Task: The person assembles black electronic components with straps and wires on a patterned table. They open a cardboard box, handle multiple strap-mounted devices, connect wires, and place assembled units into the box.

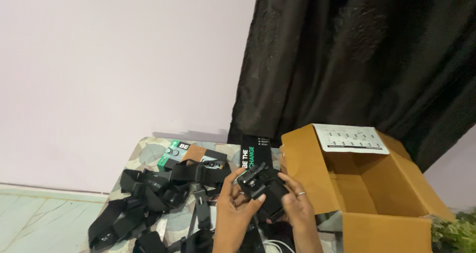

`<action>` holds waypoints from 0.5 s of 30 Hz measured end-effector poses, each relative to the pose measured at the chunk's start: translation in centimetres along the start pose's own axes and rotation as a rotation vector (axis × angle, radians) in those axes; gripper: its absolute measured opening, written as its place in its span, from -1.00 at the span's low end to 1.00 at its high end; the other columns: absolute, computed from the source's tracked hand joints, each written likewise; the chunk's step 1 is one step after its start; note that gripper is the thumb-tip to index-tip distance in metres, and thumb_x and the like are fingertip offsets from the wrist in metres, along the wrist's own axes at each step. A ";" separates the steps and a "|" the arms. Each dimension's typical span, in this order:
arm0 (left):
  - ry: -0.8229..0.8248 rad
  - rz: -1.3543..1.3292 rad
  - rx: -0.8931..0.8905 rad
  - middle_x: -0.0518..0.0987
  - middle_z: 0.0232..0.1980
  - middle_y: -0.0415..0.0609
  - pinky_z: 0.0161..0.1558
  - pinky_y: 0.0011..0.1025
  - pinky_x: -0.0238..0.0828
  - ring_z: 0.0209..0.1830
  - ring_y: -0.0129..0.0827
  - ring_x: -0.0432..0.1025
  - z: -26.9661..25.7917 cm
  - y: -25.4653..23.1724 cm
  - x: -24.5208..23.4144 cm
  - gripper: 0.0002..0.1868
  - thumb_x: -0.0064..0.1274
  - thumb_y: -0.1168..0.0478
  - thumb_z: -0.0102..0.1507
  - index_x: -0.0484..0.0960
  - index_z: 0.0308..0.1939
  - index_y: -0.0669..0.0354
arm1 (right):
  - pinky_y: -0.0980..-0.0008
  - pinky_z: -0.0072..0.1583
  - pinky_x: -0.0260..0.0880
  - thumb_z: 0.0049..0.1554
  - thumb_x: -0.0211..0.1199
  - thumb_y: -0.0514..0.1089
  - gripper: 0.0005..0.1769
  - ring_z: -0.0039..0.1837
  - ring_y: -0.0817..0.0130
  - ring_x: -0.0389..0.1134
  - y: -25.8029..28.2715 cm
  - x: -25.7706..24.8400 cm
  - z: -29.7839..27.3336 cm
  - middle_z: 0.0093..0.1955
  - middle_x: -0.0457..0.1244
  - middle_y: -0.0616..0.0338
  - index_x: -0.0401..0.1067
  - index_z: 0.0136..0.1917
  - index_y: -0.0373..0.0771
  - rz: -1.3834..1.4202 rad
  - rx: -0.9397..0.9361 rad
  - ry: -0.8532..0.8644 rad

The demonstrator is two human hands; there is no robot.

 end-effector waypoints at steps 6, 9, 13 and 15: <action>-0.016 -0.018 -0.056 0.69 -0.09 0.02 -0.10 -0.50 0.52 -0.15 -0.41 0.57 0.7 2.7 0.1 -0.16 0.20 0.49 0.08 0.28 0.43 0.12 | 0.27 -0.02 0.64 -0.01 0.33 -0.28 -0.13 0.23 0.34 0.38 -0.1 0.0 0.1 0.31 0.25 0.06 0.16 0.54 -0.22 -0.116 0.112 0.143; 0.018 0.000 -0.032 0.62 -0.06 0.08 -0.12 -0.47 0.45 -0.12 -0.38 0.53 0.9 3.8 0.9 -0.22 0.18 0.47 0.15 0.26 0.44 0.16 | 0.25 0.01 0.63 -0.01 0.35 -0.33 -0.18 0.22 0.29 0.39 -0.6 -1.4 0.7 0.28 0.27 -0.02 0.20 0.51 -0.29 -0.059 0.122 0.118; 0.045 -0.019 0.010 0.53 0.05 0.21 -0.04 -0.47 0.49 -0.03 -0.32 0.54 0.3 4.7 3.0 -0.10 0.15 0.46 0.15 0.11 0.53 0.06 | 0.26 0.02 0.62 0.00 0.34 -0.34 -0.25 0.20 0.26 0.41 0.2 -3.2 0.3 0.22 0.30 -0.07 0.23 0.45 -0.34 -0.055 0.117 0.048; 0.024 -0.087 0.031 0.58 0.21 0.16 0.03 -0.49 0.52 0.07 -0.35 0.56 -0.2 4.9 4.2 -0.09 0.12 0.44 0.15 0.07 0.53 0.03 | 0.27 0.03 0.60 0.00 0.33 -0.36 -0.27 0.19 0.29 0.41 1.4 -3.9 -0.1 0.22 0.31 -0.04 0.24 0.44 -0.35 -0.068 0.101 0.011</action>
Point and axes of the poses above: each hand's wrist, its own z-axis towards the middle knuckle, its own x-axis out of the palm, y = z × x, the point moved 8 cm from there along z, towards the middle knuckle
